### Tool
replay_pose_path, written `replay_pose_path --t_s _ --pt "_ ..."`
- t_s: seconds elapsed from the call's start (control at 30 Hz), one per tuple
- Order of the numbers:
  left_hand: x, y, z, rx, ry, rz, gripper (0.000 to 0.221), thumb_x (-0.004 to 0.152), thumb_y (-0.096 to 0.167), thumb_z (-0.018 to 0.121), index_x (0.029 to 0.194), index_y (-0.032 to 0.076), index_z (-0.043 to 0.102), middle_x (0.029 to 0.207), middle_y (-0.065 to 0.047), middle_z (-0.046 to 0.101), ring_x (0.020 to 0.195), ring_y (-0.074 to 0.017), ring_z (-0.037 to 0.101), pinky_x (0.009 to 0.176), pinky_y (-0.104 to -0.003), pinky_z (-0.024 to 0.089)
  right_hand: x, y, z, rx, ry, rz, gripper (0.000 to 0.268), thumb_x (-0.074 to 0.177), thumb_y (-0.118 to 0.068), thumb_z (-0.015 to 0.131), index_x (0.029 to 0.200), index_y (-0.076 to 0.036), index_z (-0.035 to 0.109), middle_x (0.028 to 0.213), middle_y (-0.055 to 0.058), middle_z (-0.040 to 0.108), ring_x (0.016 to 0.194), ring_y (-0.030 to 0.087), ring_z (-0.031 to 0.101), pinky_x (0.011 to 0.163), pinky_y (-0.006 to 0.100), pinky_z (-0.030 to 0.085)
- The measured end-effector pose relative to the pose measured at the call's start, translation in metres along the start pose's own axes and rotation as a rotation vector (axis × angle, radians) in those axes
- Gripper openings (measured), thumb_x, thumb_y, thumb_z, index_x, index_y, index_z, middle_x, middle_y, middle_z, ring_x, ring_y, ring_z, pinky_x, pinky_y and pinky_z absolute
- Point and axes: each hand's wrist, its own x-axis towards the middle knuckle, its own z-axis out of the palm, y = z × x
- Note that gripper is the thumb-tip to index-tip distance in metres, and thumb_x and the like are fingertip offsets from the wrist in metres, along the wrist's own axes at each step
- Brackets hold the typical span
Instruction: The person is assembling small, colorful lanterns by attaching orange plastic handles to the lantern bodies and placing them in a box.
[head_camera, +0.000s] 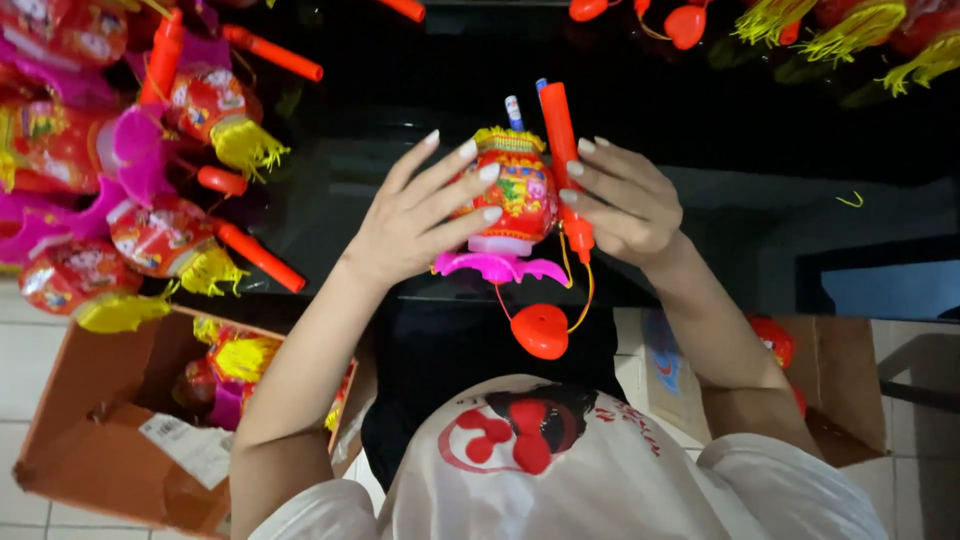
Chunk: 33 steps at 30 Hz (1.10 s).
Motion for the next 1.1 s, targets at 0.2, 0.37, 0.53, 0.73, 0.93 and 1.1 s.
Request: replay_pose_path --t_s 0.2,0.37,0.53,0.73,0.93,1.1 --pt "0.004 0.028 -0.021 -0.249 -0.084 -0.432 0.087 0.091 0.070 0.063 0.149 0.006 0.051 0.153 -0.021 0.052 0.143 -0.0396 0.051 0.120 -0.060 0.031 -0.003 -0.007 0.007 0.435 -0.023 0.475 0.077 0.099 -0.056 0.059 0.129 0.015 0.065 0.128 0.031 0.066 0.129 0.044 0.059 0.110 0.052 0.045" --pt "-0.048 0.049 -0.011 -0.718 0.096 -0.837 0.076 0.074 0.015 0.092 0.139 0.001 0.056 0.120 -0.016 0.065 0.109 -0.0317 0.065 0.100 -0.053 0.051 -0.038 -0.016 0.064 0.756 0.180 0.964 0.028 0.098 -0.004 0.070 0.123 0.009 0.065 0.102 0.019 0.071 0.095 0.031 0.073 0.081 0.047 0.063" --pt "-0.093 0.093 -0.026 -1.150 0.457 -1.053 0.048 0.091 -0.003 0.072 0.135 -0.004 0.056 0.106 -0.013 0.068 0.096 -0.0193 0.072 0.094 -0.040 0.058 -0.042 -0.040 0.124 1.113 0.176 1.349 0.028 0.103 -0.009 0.063 0.125 0.007 0.064 0.102 0.016 0.072 0.084 0.027 0.077 0.066 0.043 0.068" --pt "-0.150 0.186 -0.078 -0.907 0.858 -1.139 0.055 0.095 0.014 0.068 0.146 0.001 0.049 0.127 -0.021 0.063 0.118 -0.0290 0.065 0.108 -0.050 0.049 -0.011 -0.118 0.212 1.243 -0.019 1.474 0.031 0.098 -0.010 0.072 0.124 0.006 0.065 0.108 0.015 0.073 0.092 0.027 0.076 0.073 0.043 0.068" --pt "-0.206 0.251 -0.136 -0.404 0.977 -1.559 0.055 0.091 0.025 0.066 0.140 0.007 0.049 0.118 -0.011 0.059 0.111 -0.0213 0.062 0.091 -0.036 0.055 -0.036 -0.191 0.326 1.202 -0.414 1.151 0.032 0.104 -0.012 0.069 0.134 -0.004 0.065 0.122 0.019 0.072 0.122 0.030 0.065 0.102 0.047 0.055" --pt "-0.249 0.258 -0.144 -0.364 1.087 -1.886 0.049 0.087 0.016 0.074 0.133 0.008 0.058 0.111 -0.008 0.065 0.097 -0.0207 0.067 0.074 -0.032 0.054 -0.084 -0.226 0.390 0.991 -0.664 0.898 0.037 0.100 -0.007 0.060 0.136 -0.002 0.055 0.114 0.019 0.072 0.118 0.034 0.069 0.104 0.045 0.055"
